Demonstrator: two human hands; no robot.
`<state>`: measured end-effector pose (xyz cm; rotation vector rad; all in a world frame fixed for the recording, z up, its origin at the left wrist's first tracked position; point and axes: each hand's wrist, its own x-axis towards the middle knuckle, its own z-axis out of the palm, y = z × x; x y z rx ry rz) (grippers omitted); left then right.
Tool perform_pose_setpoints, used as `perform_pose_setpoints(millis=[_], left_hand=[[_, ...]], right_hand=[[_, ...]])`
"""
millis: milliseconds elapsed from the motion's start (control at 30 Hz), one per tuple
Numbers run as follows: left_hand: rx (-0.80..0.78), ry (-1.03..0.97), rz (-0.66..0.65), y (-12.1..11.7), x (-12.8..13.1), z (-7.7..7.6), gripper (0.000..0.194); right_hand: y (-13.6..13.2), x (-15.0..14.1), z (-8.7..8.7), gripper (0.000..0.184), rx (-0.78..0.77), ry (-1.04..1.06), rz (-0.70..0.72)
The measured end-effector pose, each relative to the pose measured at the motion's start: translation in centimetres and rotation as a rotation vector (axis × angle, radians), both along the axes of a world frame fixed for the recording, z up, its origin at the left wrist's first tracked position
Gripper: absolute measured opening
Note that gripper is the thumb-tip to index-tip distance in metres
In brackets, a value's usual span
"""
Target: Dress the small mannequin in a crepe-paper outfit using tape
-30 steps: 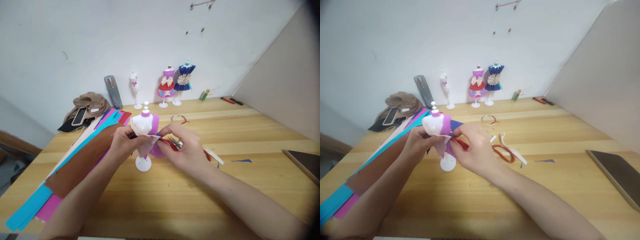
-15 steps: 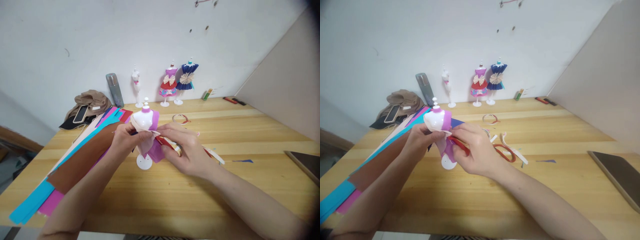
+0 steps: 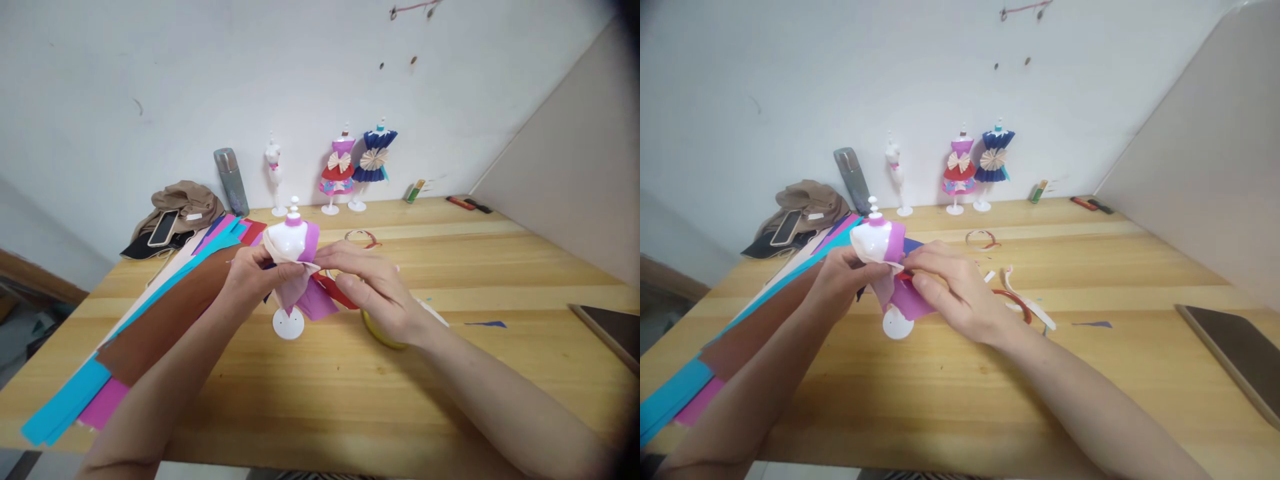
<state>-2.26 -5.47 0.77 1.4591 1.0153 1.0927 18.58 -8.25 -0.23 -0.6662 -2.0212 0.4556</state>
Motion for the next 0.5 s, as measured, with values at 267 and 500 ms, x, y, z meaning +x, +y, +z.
perform_pose_setpoints(millis=[267, 500], left_hand=[[0.106, 0.069, 0.054, -0.5, 0.6, 0.0, 0.027], [0.285, 0.302, 0.032, -1.0, 0.1, -0.2, 0.033]], right_hand=[[-0.4, -0.7, -0.1, 0.030, -0.058, 0.003, -0.154], [-0.3, -1.4, -0.7, 0.039, -0.170, 0.027, -0.206]])
